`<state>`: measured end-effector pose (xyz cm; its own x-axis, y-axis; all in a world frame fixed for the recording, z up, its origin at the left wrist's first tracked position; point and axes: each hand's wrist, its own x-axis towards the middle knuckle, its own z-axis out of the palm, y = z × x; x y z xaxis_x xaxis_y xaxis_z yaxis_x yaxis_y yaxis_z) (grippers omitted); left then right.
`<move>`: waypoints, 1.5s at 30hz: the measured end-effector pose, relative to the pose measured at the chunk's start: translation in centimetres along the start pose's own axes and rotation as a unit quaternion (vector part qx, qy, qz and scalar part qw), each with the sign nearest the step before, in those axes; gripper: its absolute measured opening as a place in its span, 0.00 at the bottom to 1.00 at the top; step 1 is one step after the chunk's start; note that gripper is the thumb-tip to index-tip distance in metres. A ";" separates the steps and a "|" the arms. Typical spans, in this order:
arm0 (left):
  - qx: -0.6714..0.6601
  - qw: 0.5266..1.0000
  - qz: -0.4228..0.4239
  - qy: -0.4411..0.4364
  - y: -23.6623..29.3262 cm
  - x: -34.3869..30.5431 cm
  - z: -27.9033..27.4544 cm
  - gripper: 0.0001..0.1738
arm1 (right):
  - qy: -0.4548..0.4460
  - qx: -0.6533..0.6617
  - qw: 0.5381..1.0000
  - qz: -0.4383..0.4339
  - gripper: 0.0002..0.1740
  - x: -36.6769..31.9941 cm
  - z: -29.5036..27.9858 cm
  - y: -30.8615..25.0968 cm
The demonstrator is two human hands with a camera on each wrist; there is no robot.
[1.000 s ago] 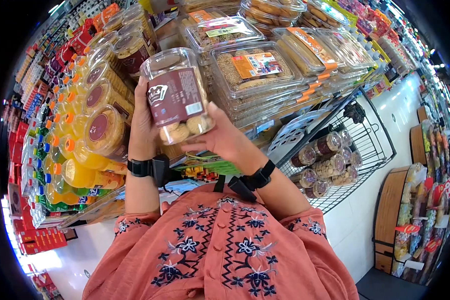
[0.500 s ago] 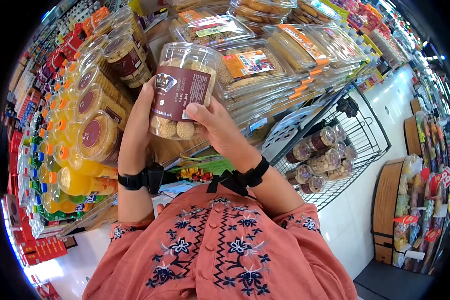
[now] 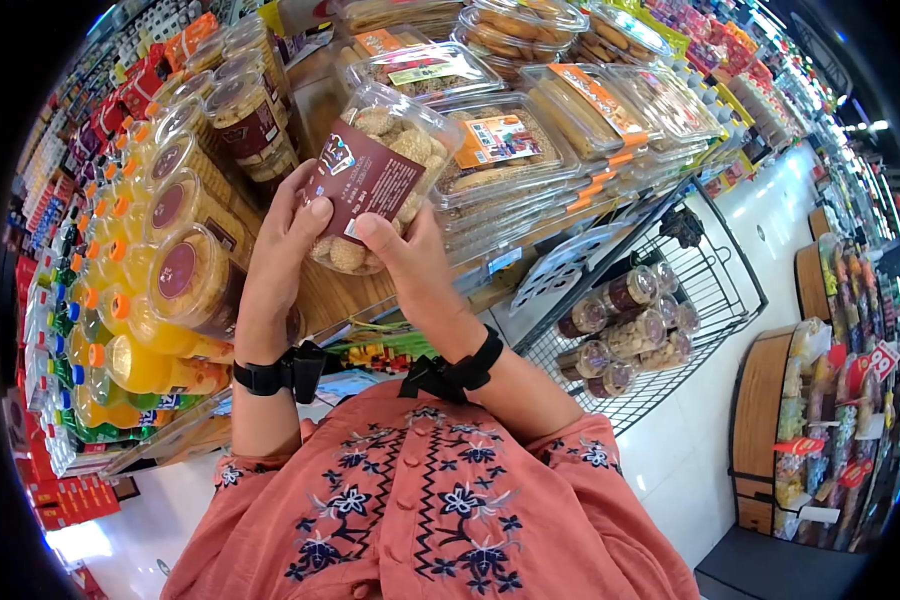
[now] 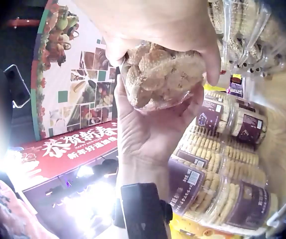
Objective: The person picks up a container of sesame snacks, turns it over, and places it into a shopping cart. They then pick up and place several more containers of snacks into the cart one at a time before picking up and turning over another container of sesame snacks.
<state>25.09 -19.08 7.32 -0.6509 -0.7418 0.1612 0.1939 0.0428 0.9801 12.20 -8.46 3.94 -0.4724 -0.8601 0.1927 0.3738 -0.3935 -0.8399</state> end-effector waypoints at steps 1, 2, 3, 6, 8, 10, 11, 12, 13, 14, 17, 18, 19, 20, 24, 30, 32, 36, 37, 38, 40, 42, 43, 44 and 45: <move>0.004 1.000 0.003 0.002 -0.1 0.1 -0.1 0.53 | 0.004 0.001 1.000 -0.005 0.39 -0.1 0.2 0.3; 0.009 1.000 0.006 0.004 -0.3 0.3 -0.3 0.53 | 0.008 0.003 1.000 -0.010 0.39 -0.1 0.2 0.5; 0.015 1.000 0.008 0.005 -0.4 0.4 -0.5 0.53 | 0.011 0.001 1.000 -0.006 0.39 -0.1 0.3 0.5; 0.009 1.000 0.005 -0.004 -0.2 0.4 -0.6 0.53 | 0.018 -0.004 1.000 0.004 0.40 -0.3 0.4 0.7; 0.008 1.000 0.005 -0.004 -0.4 0.5 -0.8 0.53 | 0.016 -0.013 1.000 0.008 0.41 -0.3 0.3 0.7; 0.004 1.000 0.004 -0.007 -0.4 0.5 -0.9 0.53 | 0.016 -0.012 1.000 0.001 0.42 -0.2 0.4 0.9; 0.002 1.000 0.004 -0.008 -0.3 0.5 -1.0 0.54 | 0.016 -0.011 1.000 -0.003 0.42 -0.2 0.5 1.0; -0.001 1.000 0.003 -0.009 -0.3 0.5 -1.0 0.54 | 0.016 -0.011 1.000 0.000 0.42 -0.2 0.5 1.0; 0.001 1.000 0.003 -0.009 -0.3 0.5 -1.1 0.54 | 0.017 -0.010 1.000 0.002 0.42 -0.2 0.5 1.0; 0.004 1.000 0.004 -0.009 -0.4 0.6 -1.2 0.54 | 0.018 -0.009 1.000 0.005 0.42 -0.2 0.5 1.1; 0.001 1.000 0.003 -0.010 -0.4 0.5 -1.2 0.54 | 0.017 -0.013 1.000 -0.002 0.42 -0.2 0.8 1.0; -0.002 1.000 0.003 -0.010 -0.3 0.5 -1.3 0.54 | 0.017 -0.016 1.000 -0.001 0.42 -0.2 0.8 1.1; -0.003 1.000 0.002 -0.009 -0.4 0.5 -1.3 0.54 | 0.016 -0.019 1.000 0.000 0.42 -0.2 0.7 1.1; -0.004 1.000 0.002 -0.008 -0.5 0.5 -1.3 0.53 | 0.016 -0.021 1.000 0.001 0.42 -0.1 0.6 1.2; -0.009 1.000 0.004 0.001 -0.7 0.2 -1.3 0.50 | 0.006 -0.030 0.999 0.023 0.41 -0.1 0.6 0.8; -0.041 0.999 0.012 0.018 -1.4 -0.5 -1.1 0.47 | -0.017 -0.056 0.998 0.032 0.40 0.2 0.3 0.7; -0.045 0.998 0.026 0.028 -1.7 -0.7 -1.0 0.46 | -0.031 -0.054 0.998 0.032 0.41 0.5 0.1 0.7; -0.045 0.997 0.036 0.051 -2.3 -1.1 -1.0 0.45 | -0.049 -0.066 0.996 0.039 0.44 1.0 -0.1 0.5; -0.048 0.997 0.036 0.056 -2.5 -1.1 -1.0 0.44 | -0.051 -0.068 0.996 0.041 0.44 1.1 -0.1 0.6; -0.052 0.996 0.038 0.060 -2.8 -1.1 -1.1 0.44 | -0.053 -0.069 0.995 0.042 0.45 1.2 -0.1 0.7; -0.058 0.995 0.040 0.067 -3.0 -1.2 -1.2 0.44 | -0.056 -0.074 0.995 0.046 0.45 1.3 -0.1 0.9; -0.063 0.995 0.041 0.071 -3.2 -1.4 -1.3 0.43 | -0.058 -0.079 0.994 0.051 0.44 1.3 0.0 0.9; -0.064 0.994 0.042 0.074 -3.3 -1.5 -1.4 0.43 | -0.059 -0.081 0.993 0.054 0.44 1.3 0.0 1.0; -0.066 0.994 0.042 0.076 -3.5 -1.6 -1.5 0.43 | -0.060 -0.084 0.993 0.057 0.44 1.2 0.1 1.0; -0.068 0.994 0.041 0.079 -3.7 -1.6 -1.5 0.43 | -0.058 -0.098 0.992 0.062 0.43 1.2 0.0 1.0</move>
<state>26.57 -19.04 3.28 -0.5076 -0.8357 0.2098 0.3456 0.0256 0.9380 11.96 -9.87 3.35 -0.3328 -0.9340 0.1296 0.2561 -0.2218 -0.9409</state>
